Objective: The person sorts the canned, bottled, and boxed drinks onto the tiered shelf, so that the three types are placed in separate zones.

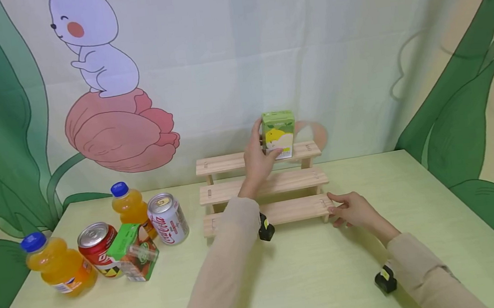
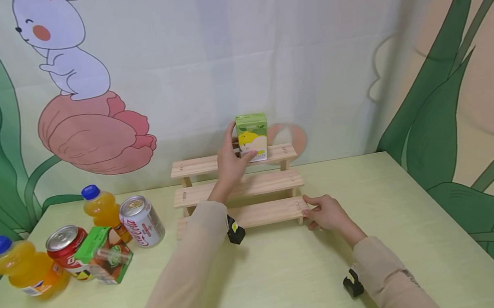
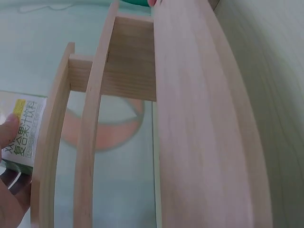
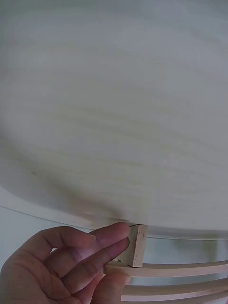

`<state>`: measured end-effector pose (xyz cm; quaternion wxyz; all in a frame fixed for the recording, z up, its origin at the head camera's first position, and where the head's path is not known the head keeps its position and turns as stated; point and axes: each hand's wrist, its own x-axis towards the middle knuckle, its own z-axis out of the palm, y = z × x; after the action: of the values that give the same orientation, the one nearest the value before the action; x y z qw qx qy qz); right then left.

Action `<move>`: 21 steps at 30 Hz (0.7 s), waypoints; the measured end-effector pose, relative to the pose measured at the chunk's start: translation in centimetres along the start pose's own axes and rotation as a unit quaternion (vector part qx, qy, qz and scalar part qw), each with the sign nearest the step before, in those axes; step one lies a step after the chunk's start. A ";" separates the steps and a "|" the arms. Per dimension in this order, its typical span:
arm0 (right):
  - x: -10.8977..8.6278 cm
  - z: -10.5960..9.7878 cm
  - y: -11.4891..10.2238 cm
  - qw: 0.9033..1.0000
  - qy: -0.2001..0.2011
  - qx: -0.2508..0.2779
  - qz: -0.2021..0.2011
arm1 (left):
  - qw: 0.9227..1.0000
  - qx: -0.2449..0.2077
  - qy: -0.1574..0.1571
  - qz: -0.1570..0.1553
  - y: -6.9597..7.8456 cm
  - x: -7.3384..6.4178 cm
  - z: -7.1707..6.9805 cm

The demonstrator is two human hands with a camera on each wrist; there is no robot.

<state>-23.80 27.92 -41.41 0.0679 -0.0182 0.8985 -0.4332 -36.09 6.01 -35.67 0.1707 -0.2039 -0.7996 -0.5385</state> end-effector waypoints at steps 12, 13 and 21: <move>0.0 0.0 -0.3 1.000 -0.004 -0.002 0.003 | 0.999 0.038 0.002 -0.017 0.5 -0.6 -0.8; 0.0 0.0 -0.3 1.000 -0.003 -0.003 0.003 | 0.999 0.038 0.000 -0.016 0.5 -0.6 -0.9; 0.1 0.0 -0.1 1.000 -0.004 -0.003 0.005 | 1.000 0.019 0.001 -0.009 0.7 -1.3 -2.0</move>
<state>-23.86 27.84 -41.36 0.0734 -0.0151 0.8998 -0.4298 -34.55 4.18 -35.02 0.1704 -0.1932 -0.8114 -0.5246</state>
